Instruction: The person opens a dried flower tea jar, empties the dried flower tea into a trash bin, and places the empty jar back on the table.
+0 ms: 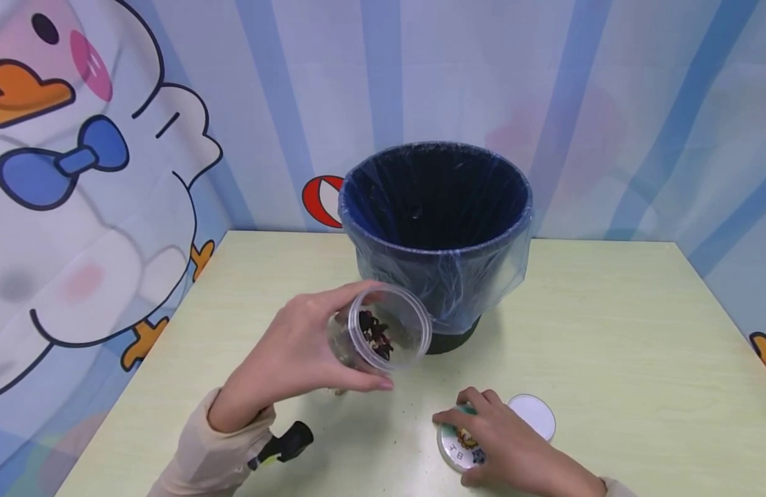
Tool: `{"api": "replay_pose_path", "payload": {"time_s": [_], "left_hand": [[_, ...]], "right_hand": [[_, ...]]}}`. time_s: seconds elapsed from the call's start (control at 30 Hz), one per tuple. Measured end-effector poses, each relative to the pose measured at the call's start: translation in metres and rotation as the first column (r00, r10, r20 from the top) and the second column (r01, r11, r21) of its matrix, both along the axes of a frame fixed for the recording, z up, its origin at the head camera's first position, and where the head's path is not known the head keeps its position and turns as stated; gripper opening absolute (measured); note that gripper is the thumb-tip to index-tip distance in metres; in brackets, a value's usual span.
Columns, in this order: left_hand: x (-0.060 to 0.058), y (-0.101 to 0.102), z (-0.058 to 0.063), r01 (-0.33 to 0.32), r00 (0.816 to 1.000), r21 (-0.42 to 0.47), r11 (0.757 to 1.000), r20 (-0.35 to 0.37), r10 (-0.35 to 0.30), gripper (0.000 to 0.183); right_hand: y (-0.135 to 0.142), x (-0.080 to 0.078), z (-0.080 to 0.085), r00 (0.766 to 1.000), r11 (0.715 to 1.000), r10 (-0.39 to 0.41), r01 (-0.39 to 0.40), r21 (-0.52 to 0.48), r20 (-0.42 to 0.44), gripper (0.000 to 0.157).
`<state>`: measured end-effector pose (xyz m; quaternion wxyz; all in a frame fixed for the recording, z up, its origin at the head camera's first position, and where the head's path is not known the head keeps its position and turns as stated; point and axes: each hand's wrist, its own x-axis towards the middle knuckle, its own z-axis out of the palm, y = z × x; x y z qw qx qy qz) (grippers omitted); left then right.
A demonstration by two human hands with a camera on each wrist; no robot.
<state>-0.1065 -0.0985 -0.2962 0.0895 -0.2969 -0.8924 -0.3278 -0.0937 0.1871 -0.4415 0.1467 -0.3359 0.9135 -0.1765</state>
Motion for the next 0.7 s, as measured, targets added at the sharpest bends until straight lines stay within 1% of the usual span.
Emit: {"api": "replay_pose_path", "payload": {"time_s": [0.13,0.3,0.4,0.53,0.57,0.63,0.7], "left_hand": [[0.000,-0.001,0.001,-0.011,1.000,0.007,1.000,-0.004,0.011,0.093],[-0.001,-0.003,0.002,-0.036,0.999,0.000,0.999,-0.028,0.036,0.093],[-0.001,-0.004,0.003,-0.050,0.998,0.004,0.999,-0.033,0.050,0.092],[-0.001,-0.006,0.004,-0.063,0.997,0.014,0.998,-0.035,0.064,0.093],[-0.001,-0.006,0.004,-0.064,0.997,0.020,0.998,-0.035,0.065,0.093],[-0.001,-0.007,0.005,-0.065,0.997,0.031,0.997,-0.032,0.066,0.093],[-0.002,-0.008,0.006,-0.063,0.997,0.041,0.997,-0.031,0.064,0.092]], "right_hand": [[0.001,0.001,0.001,1.000,1.000,-0.022,0.022,-0.013,-0.006,0.067],[0.005,0.000,0.005,0.999,0.996,-0.044,0.044,-0.074,0.009,0.059],[0.008,-0.001,0.008,0.999,0.994,-0.048,0.049,-0.098,0.011,0.057],[0.013,-0.005,0.013,0.996,0.993,-0.068,0.073,-0.096,0.051,0.059],[0.014,-0.006,0.014,0.995,0.992,-0.073,0.080,-0.098,0.073,0.059],[0.018,-0.008,0.018,0.992,0.990,-0.075,0.086,-0.112,0.098,0.056],[0.023,-0.010,0.022,0.994,0.986,-0.066,0.079,-0.145,0.091,0.050]]}}
